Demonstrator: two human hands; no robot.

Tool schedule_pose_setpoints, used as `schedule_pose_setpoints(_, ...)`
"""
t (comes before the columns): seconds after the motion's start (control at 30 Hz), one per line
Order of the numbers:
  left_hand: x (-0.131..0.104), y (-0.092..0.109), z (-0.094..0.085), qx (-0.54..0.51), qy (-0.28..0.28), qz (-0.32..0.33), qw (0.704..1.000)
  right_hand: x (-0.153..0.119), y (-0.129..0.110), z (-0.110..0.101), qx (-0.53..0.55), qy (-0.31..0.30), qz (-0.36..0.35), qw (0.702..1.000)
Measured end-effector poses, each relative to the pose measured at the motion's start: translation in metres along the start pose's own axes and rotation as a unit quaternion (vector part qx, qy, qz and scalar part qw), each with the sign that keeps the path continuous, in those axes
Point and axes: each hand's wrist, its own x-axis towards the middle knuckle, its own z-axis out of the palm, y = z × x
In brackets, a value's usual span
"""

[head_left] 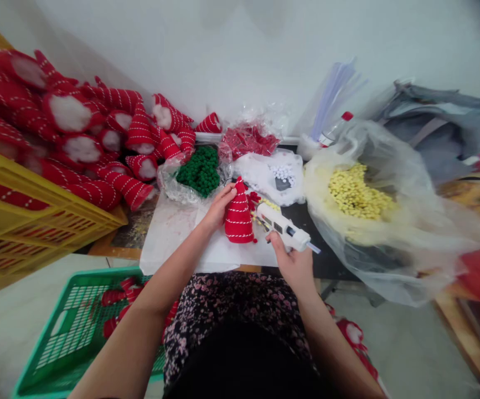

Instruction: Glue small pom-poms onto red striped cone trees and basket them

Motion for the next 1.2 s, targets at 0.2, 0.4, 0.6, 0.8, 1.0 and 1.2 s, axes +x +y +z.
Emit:
schedule_pose_setpoints(0.2, -0.001, -0.001, 0.001, 0.014, 0.002, 0.012, 1.0, 0.003, -0.008, 0.004, 0.028, -0.04, -0.003, 0.999)
schedule_pose_setpoints(0.4, -0.002, 0.0, 0.003, 0.01, -0.013, 0.013, 1.0, 0.003, -0.007, 0.005, 0.042, -0.043, 0.006, 0.998)
schedule_pose_setpoints(0.6, -0.002, 0.0, 0.003, 0.011, -0.014, 0.017, 1.0, 0.003, -0.006, 0.004, 0.031, -0.043, 0.006, 0.999)
schedule_pose_setpoints(0.8, -0.001, -0.001, 0.002, 0.013, -0.002, 0.015, 1.0, 0.0, -0.003, 0.004, 0.014, -0.048, -0.006, 0.999)
schedule_pose_setpoints(1.0, 0.001, -0.006, -0.003, 0.021, 0.003, 0.013, 1.0, -0.004, 0.008, 0.004, -0.095, 0.008, -0.023, 0.995)
schedule_pose_setpoints(1.2, 0.001, -0.007, -0.004, 0.016, -0.012, 0.021, 1.0, 0.002, 0.001, 0.003, -0.067, -0.001, -0.021, 0.998)
